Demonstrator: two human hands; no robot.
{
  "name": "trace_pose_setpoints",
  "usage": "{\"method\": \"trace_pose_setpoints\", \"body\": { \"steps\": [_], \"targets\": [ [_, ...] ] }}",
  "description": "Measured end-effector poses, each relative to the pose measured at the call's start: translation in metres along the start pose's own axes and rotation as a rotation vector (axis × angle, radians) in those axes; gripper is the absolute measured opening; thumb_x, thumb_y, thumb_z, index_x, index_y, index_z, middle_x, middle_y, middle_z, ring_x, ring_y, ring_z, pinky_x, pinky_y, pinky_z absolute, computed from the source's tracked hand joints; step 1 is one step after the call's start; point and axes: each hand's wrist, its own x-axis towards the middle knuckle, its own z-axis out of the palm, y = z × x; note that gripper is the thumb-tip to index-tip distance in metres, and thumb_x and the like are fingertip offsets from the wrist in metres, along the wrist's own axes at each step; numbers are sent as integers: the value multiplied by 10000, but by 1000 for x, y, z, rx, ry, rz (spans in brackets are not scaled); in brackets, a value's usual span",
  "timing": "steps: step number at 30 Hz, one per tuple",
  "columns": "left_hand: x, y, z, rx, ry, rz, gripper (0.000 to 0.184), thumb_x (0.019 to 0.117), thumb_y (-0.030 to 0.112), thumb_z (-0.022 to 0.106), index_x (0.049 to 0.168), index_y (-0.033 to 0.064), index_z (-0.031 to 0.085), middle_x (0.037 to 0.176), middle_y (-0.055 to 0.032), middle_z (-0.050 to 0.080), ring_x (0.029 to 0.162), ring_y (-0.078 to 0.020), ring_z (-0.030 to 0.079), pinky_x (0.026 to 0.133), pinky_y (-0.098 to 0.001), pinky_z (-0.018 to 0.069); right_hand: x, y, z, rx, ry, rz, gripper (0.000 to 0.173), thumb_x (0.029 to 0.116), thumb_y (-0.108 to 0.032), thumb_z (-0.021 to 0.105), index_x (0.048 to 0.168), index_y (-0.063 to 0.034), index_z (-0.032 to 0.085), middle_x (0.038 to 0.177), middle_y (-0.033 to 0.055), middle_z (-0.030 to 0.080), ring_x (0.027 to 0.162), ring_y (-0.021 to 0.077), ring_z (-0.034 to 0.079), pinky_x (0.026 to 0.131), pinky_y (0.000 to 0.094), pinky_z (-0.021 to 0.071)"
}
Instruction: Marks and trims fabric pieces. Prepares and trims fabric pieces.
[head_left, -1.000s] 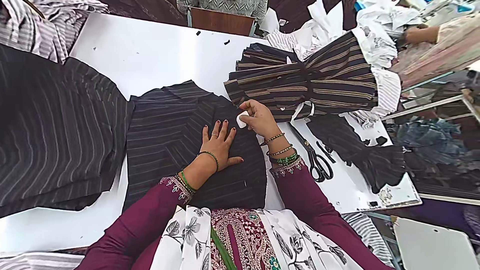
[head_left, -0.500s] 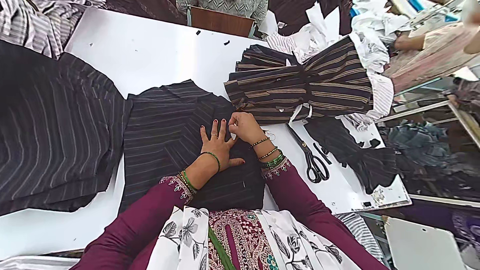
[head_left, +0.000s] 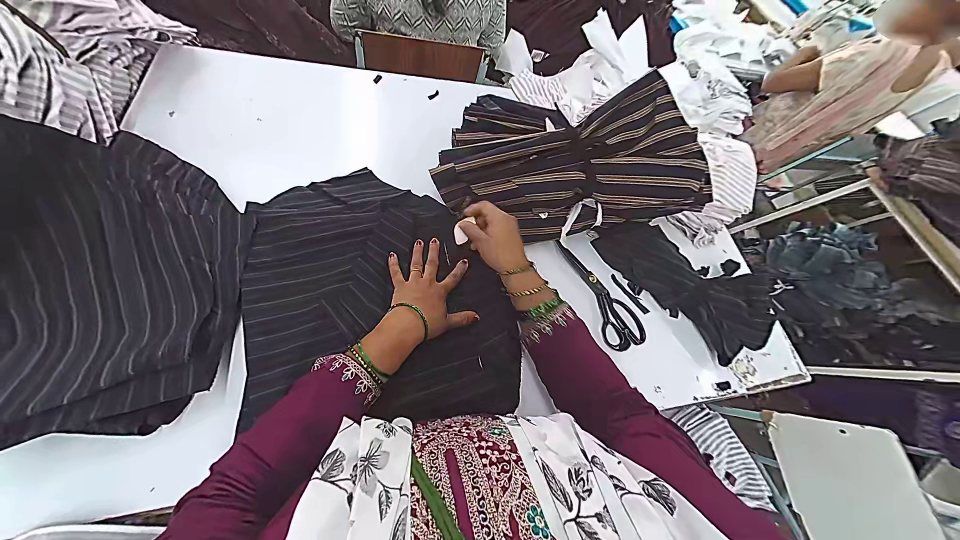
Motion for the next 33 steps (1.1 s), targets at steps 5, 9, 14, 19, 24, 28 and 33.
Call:
{"method": "trace_pose_setpoints", "body": {
  "steps": [5, 9, 14, 19, 24, 28, 33],
  "targets": [
    [3, -15, 7, -66, 126, 86, 841, 1013, 709, 276, 1666, 202, 116, 1736, -103, 19, 1597, -328, -50, 1201, -688, -72, -79, 54, -81, -93, 87, 270, 334, 1047, -134, 538, 1301, 75, 597, 1226, 256, 660, 1059, 330, 693, 922, 468, 571],
    [7, -20, 5, -54, 156, 88, 651, 1110, 440, 292, 1654, 113, 148, 1735, -52, 96, 1603, -252, 26, 1244, -599, -2, -154, 84, -126, -457, 153, 423, 288, 984, 38, 499, 1222, 111, 642, 1278, 326, 606, 1238, 442, 579, 1084, 535, 434],
    [8, -19, 3, -9, 142, 68, 797, 1055, 595, 370, 1652, 112, 158, 1737, -54, 73, 1603, -259, 16, 1243, -599, 10, -184, 91, -134, -481, -15, 618, 481, 977, -160, 697, 1365, 84, 550, 1216, 300, 635, 1137, 434, 619, 1021, 582, 451],
    [7, -23, 2, 6, 143, 60, 1009, 932, 765, 457, 1652, 122, 164, 1736, -49, 88, 1600, -272, 45, 1237, -594, 65, -182, 69, -130, -113, -110, 811, 294, 958, -48, 645, 1221, 41, 548, 851, 89, 625, 671, 144, 585, 610, 313, 491],
    [9, -26, 4, -19, 150, 54, 1142, 844, 832, 519, 1656, 123, 144, 1738, -53, 67, 1599, -296, 10, 1230, -622, 35, -221, 42, -70, 700, -265, 540, 635, 746, -604, 815, 1024, -128, 499, 632, -100, 560, 488, 17, 552, 475, 181, 489],
    [11, -27, 5, -45, 153, 57, 1234, 778, 867, 565, 1658, 119, 127, 1739, -67, 39, 1597, -320, -35, 1213, -667, -26, -223, 29, -47, 782, -591, 500, 819, 668, -842, 717, 1050, -163, 466, 673, -93, 579, 541, 26, 575, 537, 187, 504],
    [13, -28, 3, -86, 146, 46, 1293, 732, 876, 611, 1658, 119, 120, 1740, -72, 28, 1595, -336, -49, 1191, -702, -55, -216, 14, -48, 633, -647, 549, 843, 677, -853, 705, 1083, -157, 456, 661, -118, 548, 542, -8, 548, 546, 170, 490]
  ]
}}
